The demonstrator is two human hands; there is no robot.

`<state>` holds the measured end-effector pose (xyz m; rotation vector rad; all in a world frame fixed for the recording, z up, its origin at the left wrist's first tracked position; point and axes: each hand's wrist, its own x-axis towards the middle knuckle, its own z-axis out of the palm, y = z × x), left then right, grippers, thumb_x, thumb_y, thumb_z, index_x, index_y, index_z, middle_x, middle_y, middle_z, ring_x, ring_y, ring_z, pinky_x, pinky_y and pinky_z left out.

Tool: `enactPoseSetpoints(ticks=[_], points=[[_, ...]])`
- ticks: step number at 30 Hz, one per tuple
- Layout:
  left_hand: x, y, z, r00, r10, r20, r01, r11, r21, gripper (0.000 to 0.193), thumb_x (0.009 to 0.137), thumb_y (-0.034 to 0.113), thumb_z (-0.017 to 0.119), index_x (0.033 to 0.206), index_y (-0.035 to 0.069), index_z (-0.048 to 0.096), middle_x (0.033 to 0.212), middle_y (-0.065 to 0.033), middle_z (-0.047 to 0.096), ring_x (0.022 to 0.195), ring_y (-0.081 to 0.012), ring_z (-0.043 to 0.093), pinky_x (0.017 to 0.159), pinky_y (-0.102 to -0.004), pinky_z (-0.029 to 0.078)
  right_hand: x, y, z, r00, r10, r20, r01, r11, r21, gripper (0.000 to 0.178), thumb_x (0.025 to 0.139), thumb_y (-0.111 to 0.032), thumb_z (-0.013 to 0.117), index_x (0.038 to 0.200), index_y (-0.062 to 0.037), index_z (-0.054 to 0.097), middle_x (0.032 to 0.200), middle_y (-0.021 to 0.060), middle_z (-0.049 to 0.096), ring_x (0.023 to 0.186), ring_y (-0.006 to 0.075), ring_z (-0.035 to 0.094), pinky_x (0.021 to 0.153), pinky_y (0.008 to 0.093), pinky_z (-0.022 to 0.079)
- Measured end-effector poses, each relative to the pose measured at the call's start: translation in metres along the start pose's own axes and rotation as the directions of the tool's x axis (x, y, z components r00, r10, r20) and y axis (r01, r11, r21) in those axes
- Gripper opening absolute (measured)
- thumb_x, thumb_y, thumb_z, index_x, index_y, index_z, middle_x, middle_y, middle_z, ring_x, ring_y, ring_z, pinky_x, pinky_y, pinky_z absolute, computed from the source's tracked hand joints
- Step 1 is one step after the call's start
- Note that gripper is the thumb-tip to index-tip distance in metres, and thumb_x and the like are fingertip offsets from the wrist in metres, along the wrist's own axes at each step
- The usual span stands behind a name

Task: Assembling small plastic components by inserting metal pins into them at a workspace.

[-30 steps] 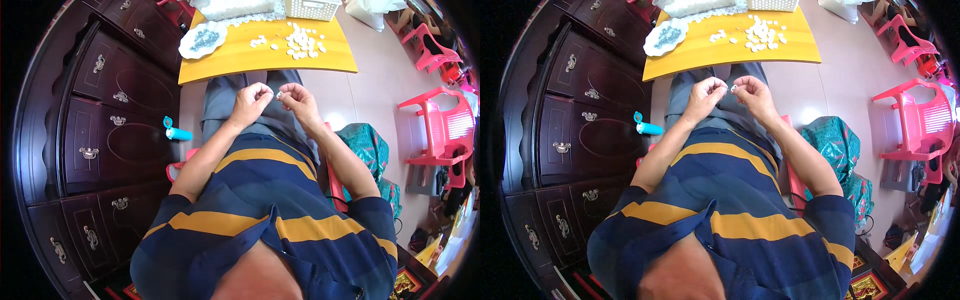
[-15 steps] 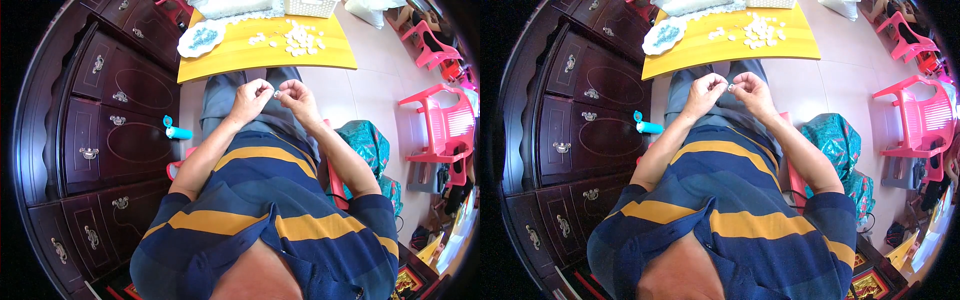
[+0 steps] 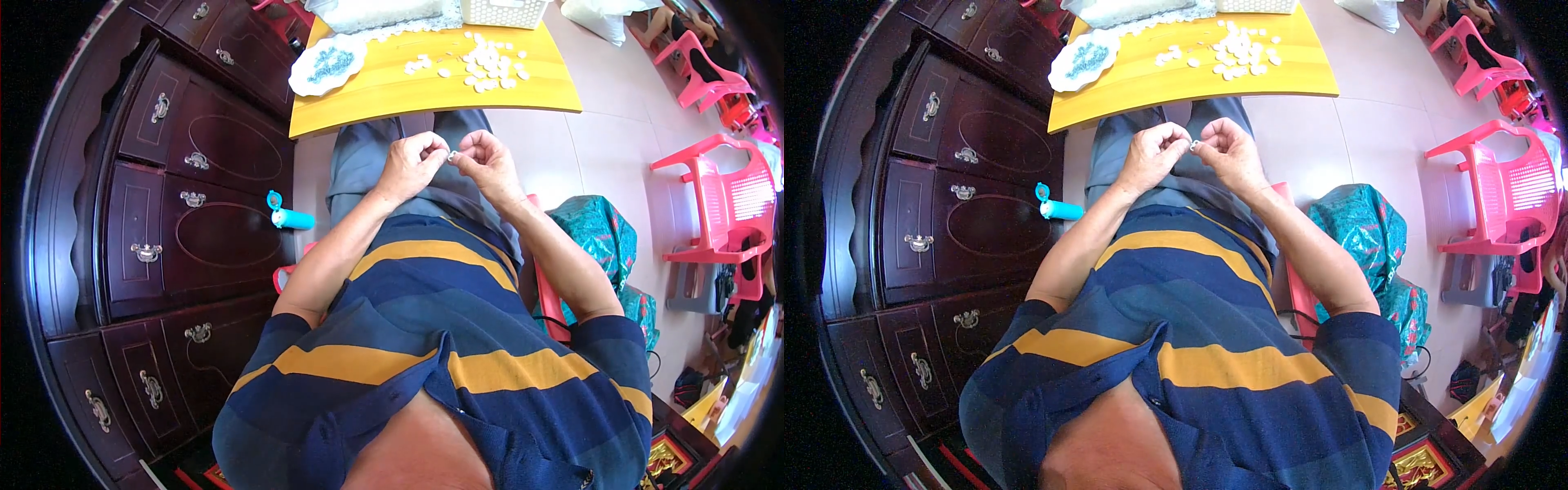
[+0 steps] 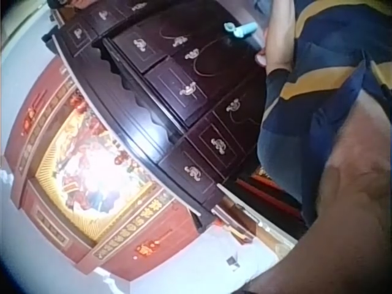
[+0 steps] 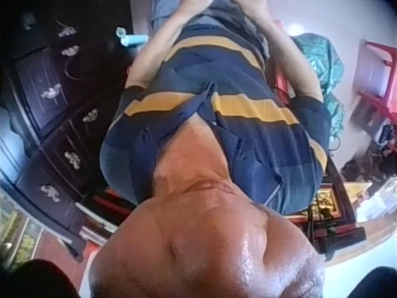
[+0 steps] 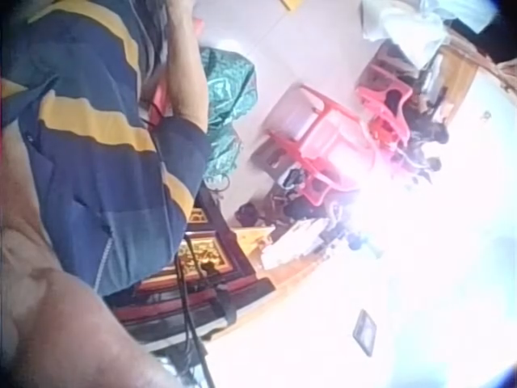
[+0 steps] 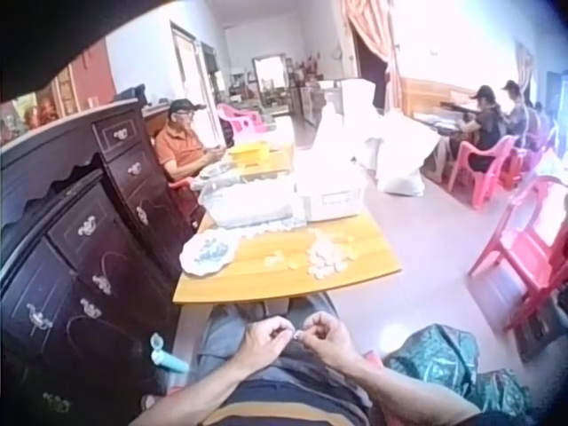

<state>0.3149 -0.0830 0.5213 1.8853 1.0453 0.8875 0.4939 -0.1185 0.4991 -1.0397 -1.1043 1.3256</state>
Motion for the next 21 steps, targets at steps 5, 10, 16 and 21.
enactPoseSetpoints(ticks=[5, 10, 16, 21], points=[[0.003, 0.0, 0.003, 1.0, 0.016, 0.002, -0.016, 0.999, 0.028, 0.006, 0.088, 0.007, 0.065, 0.089, 0.002, 0.069, 0.074, 0.0004, 0.067, 0.065, -0.004, 0.056, 0.059, -0.0226, 0.047, 0.0, 0.002, -0.002, 1.0, 0.001, -0.016, -0.002, 0.998, -0.056, 0.017, 0.086, -0.001, 0.07, 0.095, -0.006, 0.057, 0.074, -0.0035, 0.06, 0.065, 0.0039, 0.055, 0.058, 0.0181, 0.044], [0.006, 0.003, 0.003, 0.999, 0.045, 0.008, -0.045, 0.997, 0.06, 0.007, 0.086, 0.007, 0.065, 0.086, 0.001, 0.069, 0.072, -0.0075, 0.069, 0.062, -0.0106, 0.064, 0.06, -0.026, 0.051, -0.002, 0.0, -0.001, 0.999, 0.01, -0.039, -0.012, 0.999, -0.035, 0.016, 0.087, -0.002, 0.07, 0.094, -0.0065, 0.057, 0.074, -0.0031, 0.06, 0.065, 0.0039, 0.055, 0.058, 0.0183, 0.043], [0.017, 0.004, -0.011, 0.998, -0.022, 0.056, 0.023, 1.0, -0.011, 0.011, 0.091, 0.01, 0.066, 0.097, 0.002, 0.071, 0.083, 0.0027, 0.067, 0.069, -0.0051, 0.057, 0.062, -0.0209, 0.047, 0.004, 0.001, -0.001, 0.999, -0.021, -0.044, 0.024, 0.997, 0.07, 0.016, 0.088, -0.002, 0.07, 0.095, -0.0069, 0.056, 0.078, -0.0013, 0.064, 0.068, 0.0047, 0.057, 0.06, 0.0185, 0.045], [0.049, -0.014, -0.024, 0.986, 0.128, -0.109, -0.122, 0.991, 0.059, 0.022, 0.082, 0.012, 0.073, 0.1, 0.0, 0.071, 0.082, -0.007, 0.071, 0.07, -0.0108, 0.065, 0.065, -0.0262, 0.053, 0.005, -0.002, -0.007, 0.998, 0.007, -0.066, 0.006, 0.98, 0.2, 0.013, 0.091, -0.007, 0.069, 0.098, -0.0088, 0.058, 0.085, 0.0016, 0.07, 0.069, 0.005, 0.058, 0.064, 0.0186, 0.044]])
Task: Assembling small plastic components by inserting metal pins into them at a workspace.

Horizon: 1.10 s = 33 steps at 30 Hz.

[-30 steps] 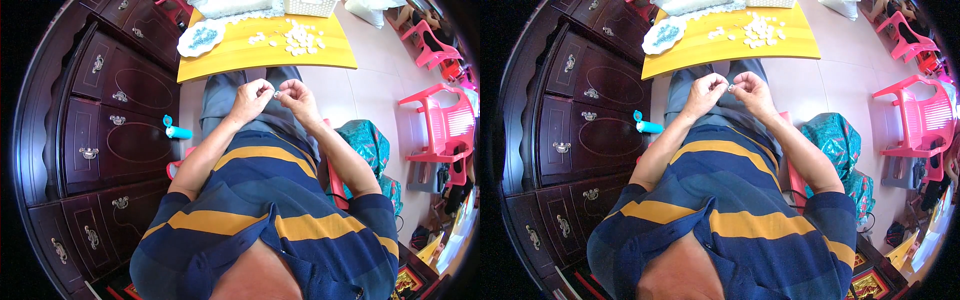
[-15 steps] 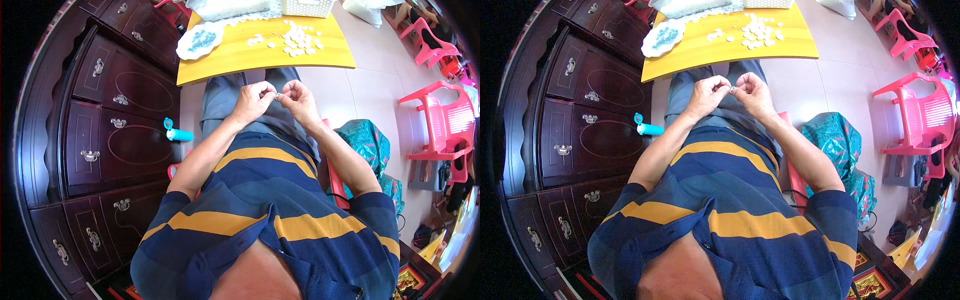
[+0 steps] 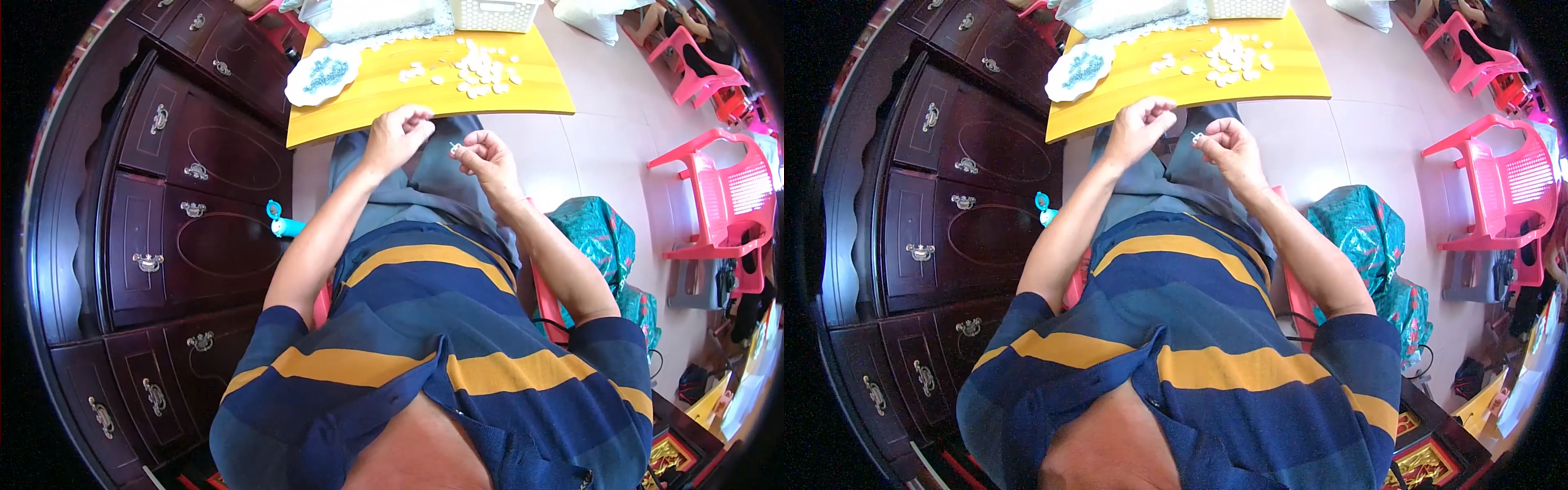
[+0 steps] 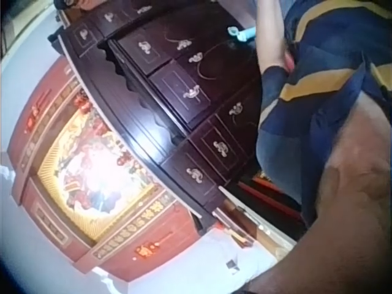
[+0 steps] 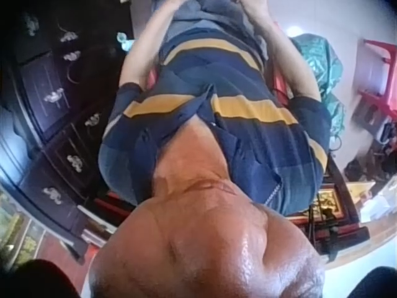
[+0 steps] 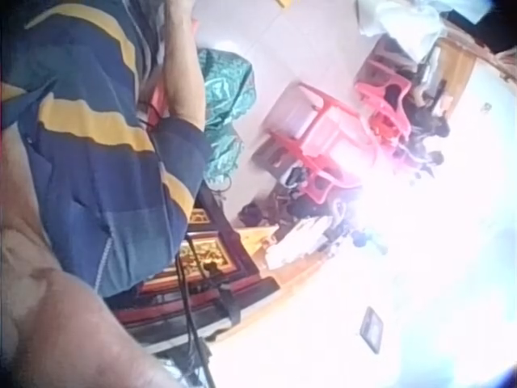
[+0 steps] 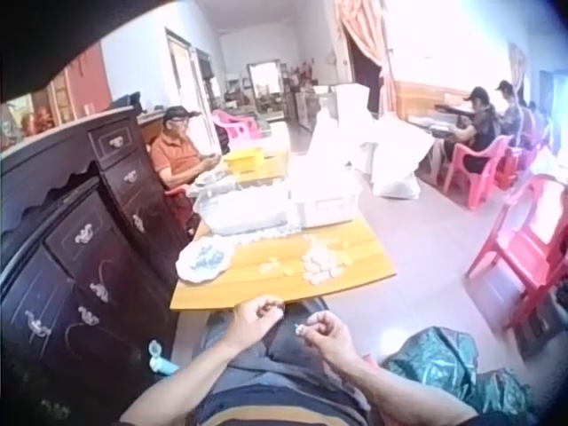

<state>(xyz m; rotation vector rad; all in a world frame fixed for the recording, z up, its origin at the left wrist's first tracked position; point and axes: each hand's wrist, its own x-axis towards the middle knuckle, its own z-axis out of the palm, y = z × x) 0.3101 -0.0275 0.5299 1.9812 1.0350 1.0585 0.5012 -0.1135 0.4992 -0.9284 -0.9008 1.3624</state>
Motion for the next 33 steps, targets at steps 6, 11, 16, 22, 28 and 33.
enactPoseSetpoints(ticks=[6, 11, 16, 22, 28, 33], points=[[0.049, -0.017, 0.008, 0.999, 0.042, 0.006, -0.042, 0.938, 0.345, 0.029, 0.084, 0.019, 0.067, 0.111, 0.01, 0.069, 0.082, -0.0091, 0.069, 0.076, -0.025, 0.068, 0.07, -0.0382, 0.054, -0.002, -0.003, 0.0, 0.999, 0.032, -0.028, -0.033, 0.999, -0.021, 0.015, 0.092, -0.009, 0.068, 0.106, -0.0064, 0.062, 0.088, 0.0027, 0.072, 0.07, 0.0056, 0.058, 0.065, 0.0184, 0.044], [0.076, -0.028, 0.021, 0.988, 0.147, 0.045, -0.148, 0.83, 0.537, 0.017, 0.085, 0.023, 0.065, 0.1, 0.017, 0.068, 0.093, -0.0075, 0.067, 0.088, -0.0294, 0.066, 0.076, -0.0432, 0.054, -0.004, -0.005, 0.001, 0.998, 0.051, -0.034, -0.052, 0.998, -0.044, 0.015, 0.094, -0.01, 0.066, 0.108, -0.0051, 0.064, 0.089, 0.0028, 0.072, 0.071, 0.0058, 0.059, 0.067, 0.0193, 0.046], [0.089, -0.04, 0.026, 0.988, 0.143, 0.06, -0.151, 0.792, 0.591, 0.014, 0.088, 0.025, 0.062, 0.093, 0.014, 0.07, 0.094, -0.0105, 0.066, 0.087, -0.0322, 0.066, 0.076, -0.0442, 0.053, -0.001, -0.004, 0.001, 0.997, 0.072, -0.026, -0.072, 0.997, -0.03, 0.014, 0.091, -0.007, 0.067, 0.104, -0.0051, 0.064, 0.087, 0.0007, 0.07, 0.071, 0.0053, 0.058, 0.066, 0.0202, 0.047], [0.084, -0.054, 0.025, 0.972, 0.231, 0.031, -0.202, 0.767, 0.609, 0.016, 0.089, 0.022, 0.061, 0.09, 0.01, 0.071, 0.089, -0.0114, 0.066, 0.083, -0.0308, 0.066, 0.073, -0.0425, 0.052, -0.003, -0.007, 0.003, 0.997, 0.077, -0.02, -0.077, 0.996, -0.042, 0.013, 0.092, -0.007, 0.066, 0.104, -0.0058, 0.064, 0.087, 0.0006, 0.07, 0.07, 0.0053, 0.058, 0.066, 0.0193, 0.046], [0.037, -0.016, 0.014, 0.979, -0.203, 0.025, 0.204, 0.975, -0.09, 0.02, 0.091, 0.023, 0.063, 0.087, 0.005, 0.069, 0.077, -0.0087, 0.066, 0.063, -0.0184, 0.063, 0.058, -0.0302, 0.051, 0.0, -0.005, -0.003, 0.989, 0.133, -0.063, -0.132, 0.991, 0.025, 0.013, 0.093, -0.009, 0.066, 0.105, -0.0059, 0.063, 0.09, 0.0022, 0.071, 0.07, 0.0051, 0.058, 0.065, 0.0189, 0.045], [-0.006, 0.008, 0.008, 0.919, -0.358, 0.166, 0.393, 0.788, -0.475, 0.02, 0.095, 0.022, 0.063, 0.094, 0.003, 0.069, 0.079, -0.0002, 0.063, 0.062, -0.0051, 0.057, 0.056, -0.0196, 0.049, 0.0, -0.004, 0.0, 0.991, 0.13, -0.026, -0.13, 0.992, -0.006, 0.014, 0.092, -0.009, 0.066, 0.105, -0.0059, 0.063, 0.091, 0.0027, 0.071, 0.07, 0.0053, 0.058, 0.064, 0.0188, 0.045]])
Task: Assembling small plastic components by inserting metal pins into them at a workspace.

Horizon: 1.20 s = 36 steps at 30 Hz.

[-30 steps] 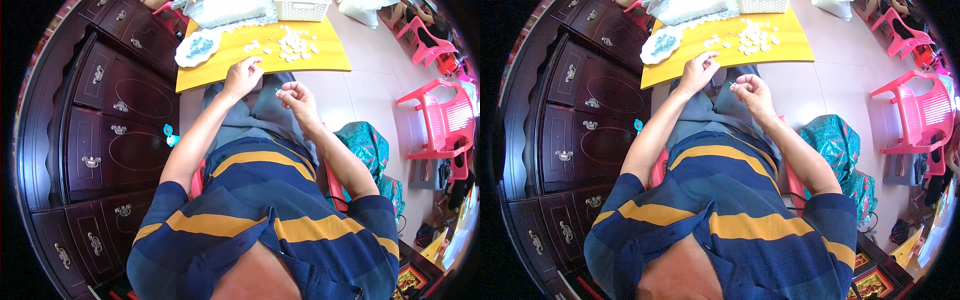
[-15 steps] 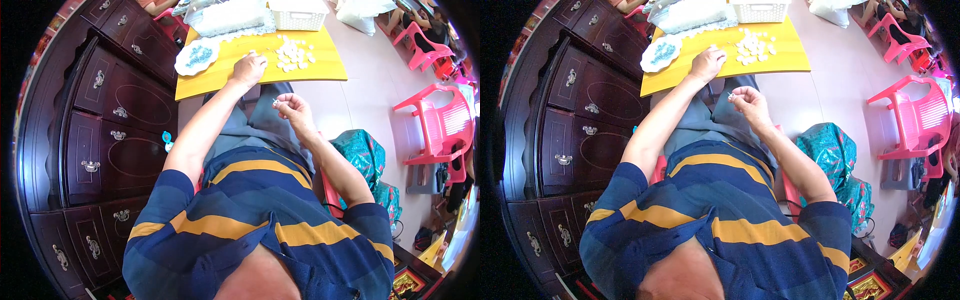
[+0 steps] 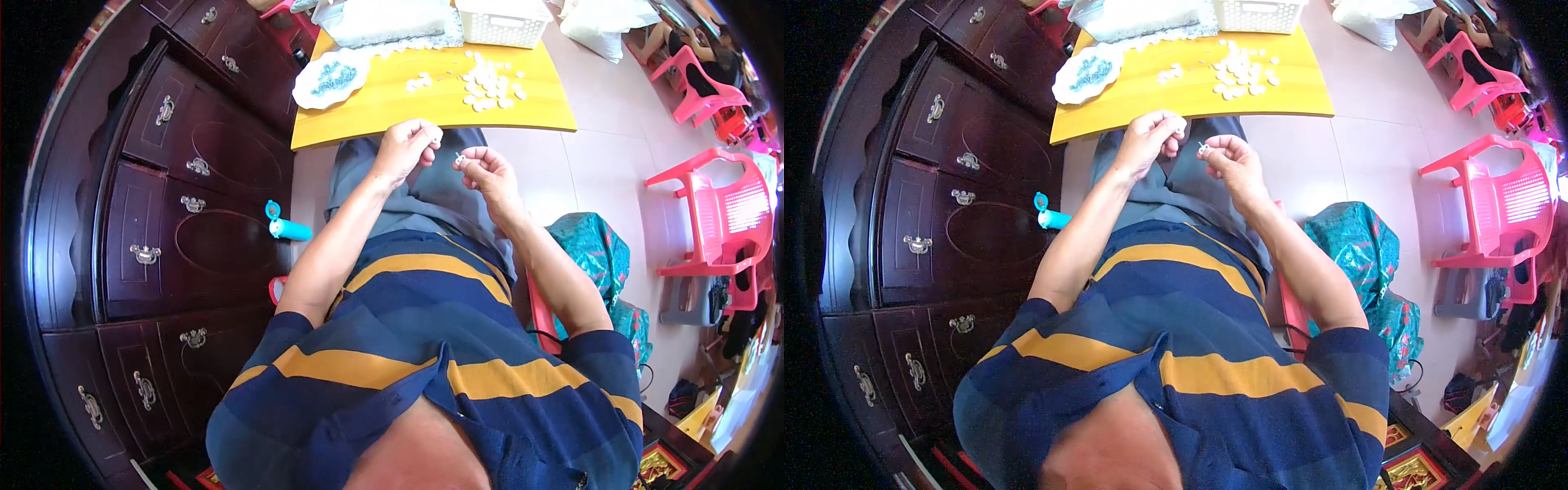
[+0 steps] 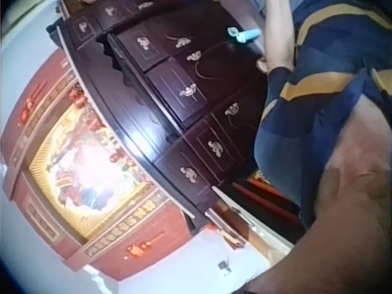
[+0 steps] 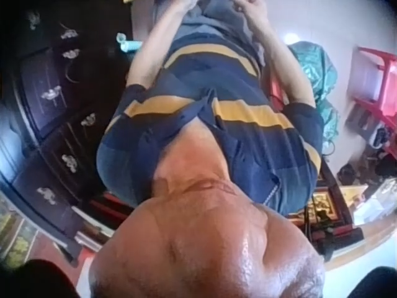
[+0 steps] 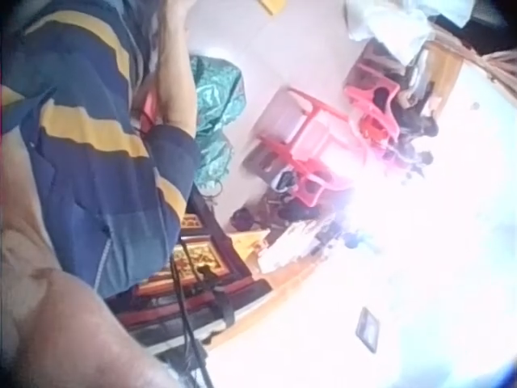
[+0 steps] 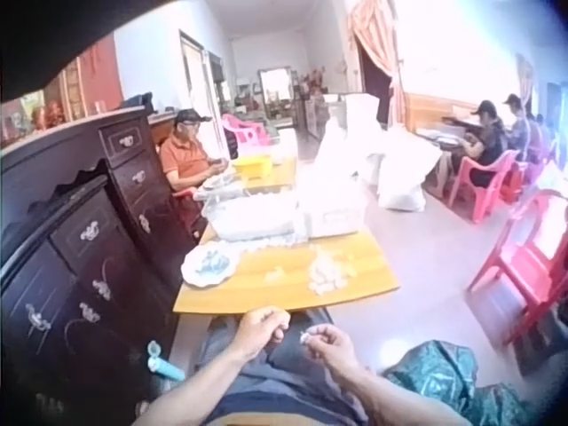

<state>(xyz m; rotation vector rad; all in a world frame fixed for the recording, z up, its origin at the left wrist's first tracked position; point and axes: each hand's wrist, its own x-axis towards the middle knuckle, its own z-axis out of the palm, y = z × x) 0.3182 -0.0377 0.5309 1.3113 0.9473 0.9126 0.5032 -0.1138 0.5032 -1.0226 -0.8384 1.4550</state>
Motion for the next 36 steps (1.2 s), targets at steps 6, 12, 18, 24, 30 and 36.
enactPoseSetpoints(ticks=[6, 12, 18, 24, 30, 36], points=[[-0.02, -0.008, 0.001, 1.0, 0.013, -0.028, -0.013, 1.0, 0.013, 0.019, 0.095, 0.017, 0.062, 0.105, 0.002, 0.067, 0.081, -0.0002, 0.064, 0.063, -0.0039, 0.057, 0.057, -0.0195, 0.05, -0.002, 0.002, 0.005, 0.999, -0.021, 0.023, 0.023, 0.998, -0.053, 0.013, 0.092, -0.009, 0.065, 0.104, -0.0056, 0.063, 0.09, 0.0029, 0.071, 0.071, 0.0056, 0.058, 0.066, 0.0192, 0.045], [-0.023, -0.013, 0.002, 0.999, 0.046, -0.007, -0.046, 0.999, -0.003, 0.017, 0.095, 0.014, 0.06, 0.105, 0.002, 0.067, 0.082, 0.0005, 0.064, 0.065, -0.004, 0.057, 0.057, -0.0198, 0.05, -0.004, 0.001, 0.007, 0.998, 0.013, 0.055, -0.004, 0.987, -0.158, 0.012, 0.093, -0.009, 0.065, 0.104, -0.0057, 0.063, 0.09, 0.002, 0.071, 0.074, 0.0062, 0.059, 0.069, 0.0201, 0.047], [-0.025, -0.017, 0.004, 0.996, 0.085, -0.001, -0.085, 0.995, 0.055, 0.017, 0.095, 0.013, 0.059, 0.105, 0.003, 0.068, 0.084, 0.0006, 0.065, 0.064, -0.0042, 0.056, 0.057, -0.0199, 0.049, -0.006, 0.0, 0.01, 0.999, 0.023, 0.049, -0.014, 0.985, -0.169, 0.012, 0.092, -0.009, 0.066, 0.103, -0.0058, 0.063, 0.089, 0.0018, 0.071, 0.075, 0.0068, 0.059, 0.07, 0.0209, 0.047], [-0.028, -0.019, 0.011, 0.976, 0.219, -0.016, -0.208, 0.943, 0.259, 0.016, 0.095, 0.011, 0.058, 0.105, 0.003, 0.068, 0.083, 0.0004, 0.066, 0.063, -0.0048, 0.056, 0.057, -0.0206, 0.048, -0.005, 0.001, 0.008, 0.998, 0.022, 0.063, -0.011, 0.985, -0.173, 0.012, 0.091, -0.009, 0.066, 0.103, -0.0061, 0.063, 0.089, 0.002, 0.071, 0.075, 0.007, 0.06, 0.07, 0.0209, 0.047], [-0.03, -0.015, 0.012, 0.96, 0.28, -0.029, -0.255, 0.908, 0.333, 0.015, 0.095, 0.01, 0.059, 0.105, 0.003, 0.068, 0.08, 0.0007, 0.065, 0.062, -0.0053, 0.057, 0.057, -0.0209, 0.047, -0.004, 0.001, 0.008, 0.997, 0.027, 0.069, -0.014, 0.982, -0.189, 0.013, 0.091, -0.01, 0.066, 0.103, -0.006, 0.063, 0.089, 0.0024, 0.071, 0.075, 0.0072, 0.061, 0.07, 0.0212, 0.048], [-0.029, -0.018, 0.016, 0.967, 0.248, -0.059, -0.225, 0.94, 0.256, 0.014, 0.094, 0.009, 0.059, 0.103, 0.002, 0.068, 0.077, -0.0022, 0.066, 0.062, -0.007, 0.058, 0.056, -0.0229, 0.048, 0.002, 0.006, -0.001, 1.0, 0.012, 0.027, -0.01, 0.996, -0.085, 0.013, 0.092, -0.011, 0.067, 0.104, -0.0066, 0.064, 0.09, 0.003, 0.071, 0.073, 0.007, 0.061, 0.068, 0.02, 0.048]])
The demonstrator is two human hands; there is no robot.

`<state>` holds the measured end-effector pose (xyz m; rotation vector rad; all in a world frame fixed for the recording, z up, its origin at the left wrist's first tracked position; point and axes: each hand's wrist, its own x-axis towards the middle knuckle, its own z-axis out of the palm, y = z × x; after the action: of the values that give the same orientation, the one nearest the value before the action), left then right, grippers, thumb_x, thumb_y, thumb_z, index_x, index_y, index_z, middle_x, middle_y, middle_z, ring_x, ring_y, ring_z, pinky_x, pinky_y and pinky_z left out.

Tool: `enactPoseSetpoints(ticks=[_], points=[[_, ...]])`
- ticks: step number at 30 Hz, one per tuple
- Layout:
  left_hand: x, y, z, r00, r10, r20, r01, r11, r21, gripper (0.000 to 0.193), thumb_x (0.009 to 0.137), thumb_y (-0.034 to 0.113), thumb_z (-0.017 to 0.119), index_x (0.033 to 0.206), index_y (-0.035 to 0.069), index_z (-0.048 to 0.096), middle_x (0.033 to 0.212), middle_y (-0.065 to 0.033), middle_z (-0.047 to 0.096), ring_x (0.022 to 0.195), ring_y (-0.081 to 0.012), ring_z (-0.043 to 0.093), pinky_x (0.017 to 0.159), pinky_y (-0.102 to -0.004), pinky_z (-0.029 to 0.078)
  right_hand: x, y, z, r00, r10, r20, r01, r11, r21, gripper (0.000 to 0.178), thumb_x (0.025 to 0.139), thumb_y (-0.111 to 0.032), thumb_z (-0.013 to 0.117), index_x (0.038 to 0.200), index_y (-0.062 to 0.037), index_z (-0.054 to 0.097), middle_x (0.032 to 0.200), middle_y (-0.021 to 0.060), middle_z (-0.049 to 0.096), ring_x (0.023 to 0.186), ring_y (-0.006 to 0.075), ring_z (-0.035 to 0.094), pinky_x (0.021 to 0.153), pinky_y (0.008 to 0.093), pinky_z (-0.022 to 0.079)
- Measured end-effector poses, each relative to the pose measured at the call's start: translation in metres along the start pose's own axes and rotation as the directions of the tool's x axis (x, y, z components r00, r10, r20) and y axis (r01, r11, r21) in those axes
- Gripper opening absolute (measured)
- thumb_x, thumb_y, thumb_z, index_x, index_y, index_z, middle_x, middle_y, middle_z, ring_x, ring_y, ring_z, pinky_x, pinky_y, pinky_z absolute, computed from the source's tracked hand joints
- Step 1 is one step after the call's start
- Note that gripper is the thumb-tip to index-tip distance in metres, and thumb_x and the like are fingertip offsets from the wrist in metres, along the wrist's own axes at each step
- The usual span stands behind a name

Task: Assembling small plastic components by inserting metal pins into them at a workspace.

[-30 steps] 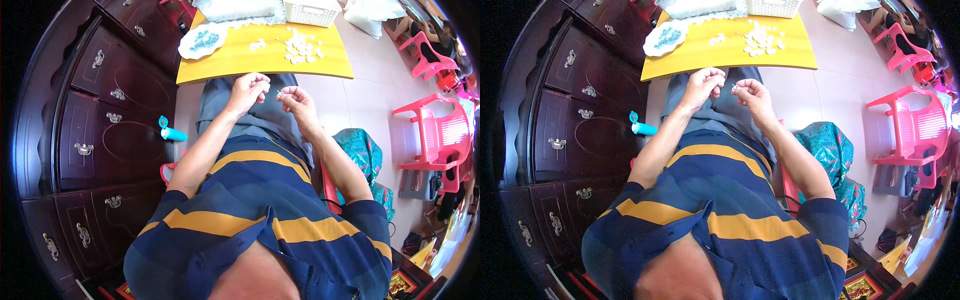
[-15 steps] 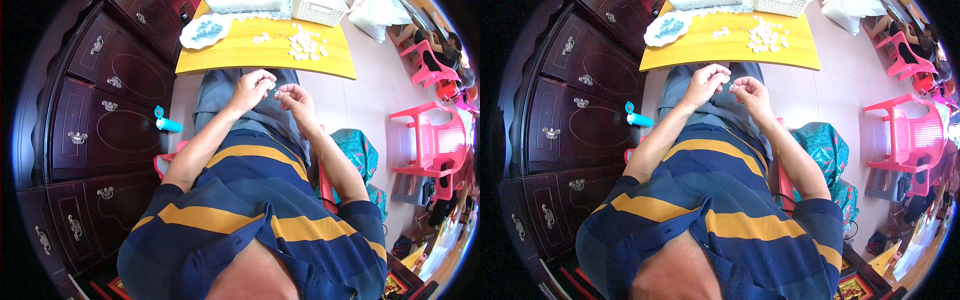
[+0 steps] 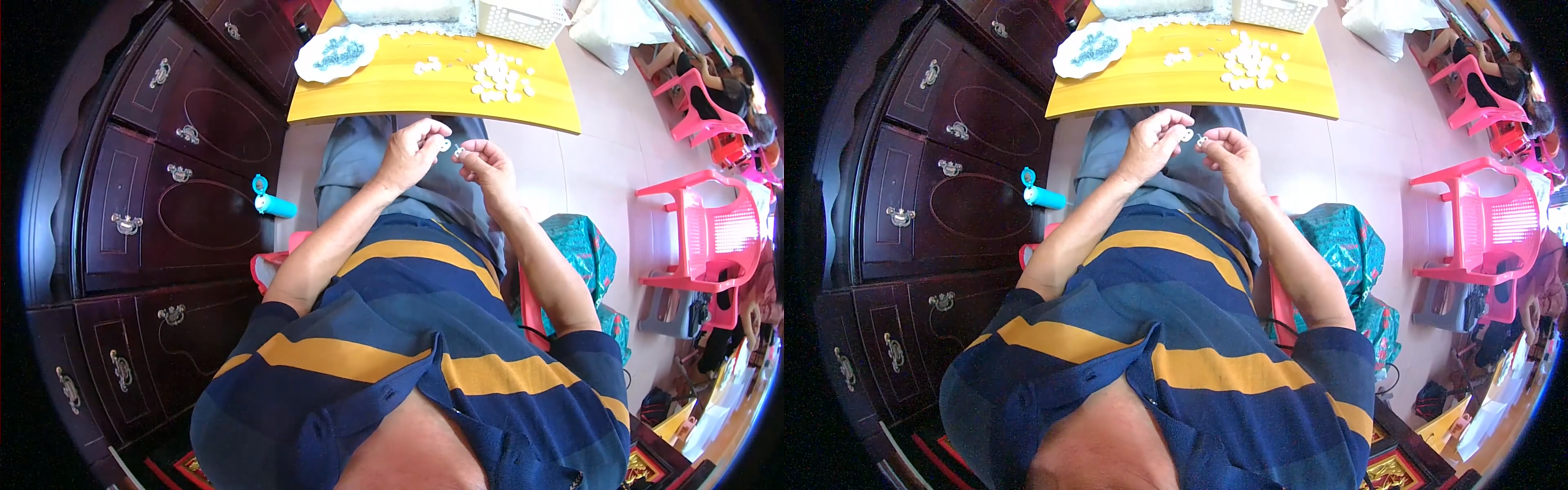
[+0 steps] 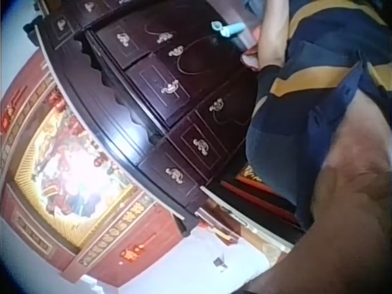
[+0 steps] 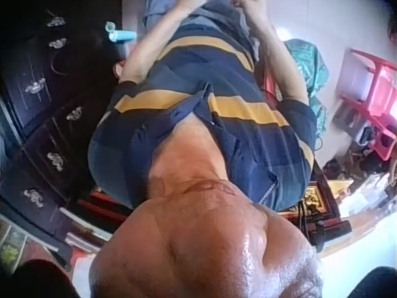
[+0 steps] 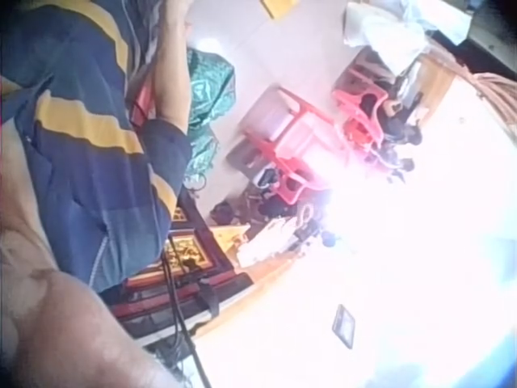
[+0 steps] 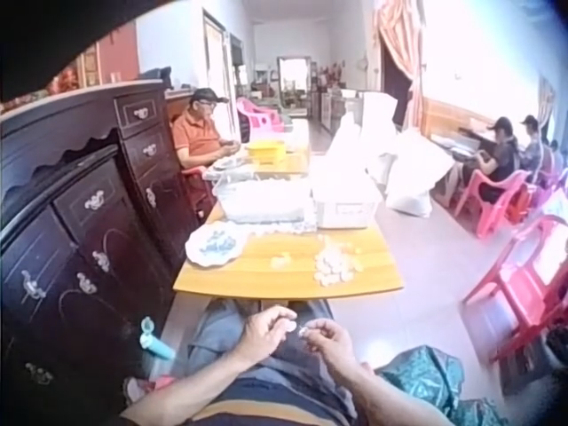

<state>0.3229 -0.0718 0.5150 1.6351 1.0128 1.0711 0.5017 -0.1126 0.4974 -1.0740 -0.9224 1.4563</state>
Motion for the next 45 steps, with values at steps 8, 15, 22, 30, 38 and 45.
enactPoseSetpoints(ticks=[8, 15, 22, 30, 38, 45], points=[[-0.014, 0.016, 0.044, 0.934, 0.347, 0.088, -0.357, 0.92, 0.16, 0.01, 0.089, 0.005, 0.06, 0.094, 0.0, 0.067, 0.085, -0.0152, 0.069, 0.073, -0.0248, 0.068, 0.065, -0.0341, 0.052, 0.01, 0.017, -0.027, 0.964, 0.265, 0.032, -0.246, 0.835, 0.492, 0.01, 0.096, -0.014, 0.06, 0.105, -0.0094, 0.062, 0.092, -0.0001, 0.066, 0.088, 0.0115, 0.063, 0.079, 0.0289, 0.051], [-0.023, 0.0, 0.065, 0.845, 0.444, 0.298, -0.518, 0.819, 0.248, 0.011, 0.087, 0.01, 0.063, 0.094, 0.002, 0.066, 0.088, -0.0182, 0.067, 0.081, -0.0365, 0.067, 0.073, -0.0415, 0.054, 0.018, 0.019, -0.037, 0.896, 0.444, -0.004, -0.316, 0.643, 0.698, 0.01, 0.091, -0.008, 0.065, 0.099, -0.0037, 0.062, 0.093, 0.0083, 0.068, 0.082, 0.0187, 0.063, 0.079, 0.0321, 0.054], [-0.024, 0.001, 0.056, 0.845, 0.425, 0.325, -0.501, 0.842, 0.202, 0.01, 0.082, 0.006, 0.067, 0.092, 0.002, 0.066, 0.084, -0.0155, 0.066, 0.075, -0.032, 0.067, 0.07, -0.0388, 0.053, 0.016, 0.018, -0.035, 0.902, 0.429, 0.046, -0.343, 0.649, 0.679, 0.011, 0.09, -0.007, 0.065, 0.101, -0.0065, 0.061, 0.094, 0.0071, 0.069, 0.077, 0.015, 0.061, 0.074, 0.0295, 0.054], [-0.025, 0.014, 0.048, 0.938, 0.202, 0.282, -0.245, 0.962, 0.123, 0.007, 0.083, 0.004, 0.068, 0.087, 0.003, 0.063, 0.071, -0.0097, 0.063, 0.062, -0.0161, 0.063, 0.06, -0.0308, 0.05, 0.014, 0.019, -0.029, 0.932, 0.363, 0.02, -0.302, 0.745, 0.595, 0.012, 0.093, -0.012, 0.062, 0.104, -0.0067, 0.061, 0.096, 0.0079, 0.068, 0.084, 0.019, 0.062, 0.079, 0.0327, 0.053], [-0.023, 0.008, 0.052, 0.919, 0.226, 0.324, -0.265, 0.961, 0.081, 0.006, 0.081, 0.007, 0.071, 0.083, 0.003, 0.067, 0.07, -0.0119, 0.067, 0.062, -0.019, 0.067, 0.062, -0.032, 0.052, 0.018, 0.025, -0.035, 0.892, 0.443, 0.088, -0.385, 0.643, 0.662, 0.008, 0.092, -0.012, 0.063, 0.099, -0.0082, 0.061, 0.094, 0.0064, 0.068, 0.082, 0.0194, 0.063, 0.077, 0.036, 0.053], [-0.027, 0.004, 0.048, 0.909, 0.154, 0.388, -0.246, 0.949, 0.198, 0.012, 0.083, 0.013, 0.07, 0.09, 0.005, 0.065, 0.074, -0.0128, 0.066, 0.068, -0.0216, 0.068, 0.065, -0.0355, 0.053, 0.024, 0.031, -0.038, 0.916, 0.372, 0.148, -0.381, 0.696, 0.609, 0.007, 0.093, -0.012, 0.064, 0.096, -0.0056, 0.065, 0.09, 0.007, 0.071, 0.077, 0.0162, 0.065, 0.073, 0.031, 0.056]])
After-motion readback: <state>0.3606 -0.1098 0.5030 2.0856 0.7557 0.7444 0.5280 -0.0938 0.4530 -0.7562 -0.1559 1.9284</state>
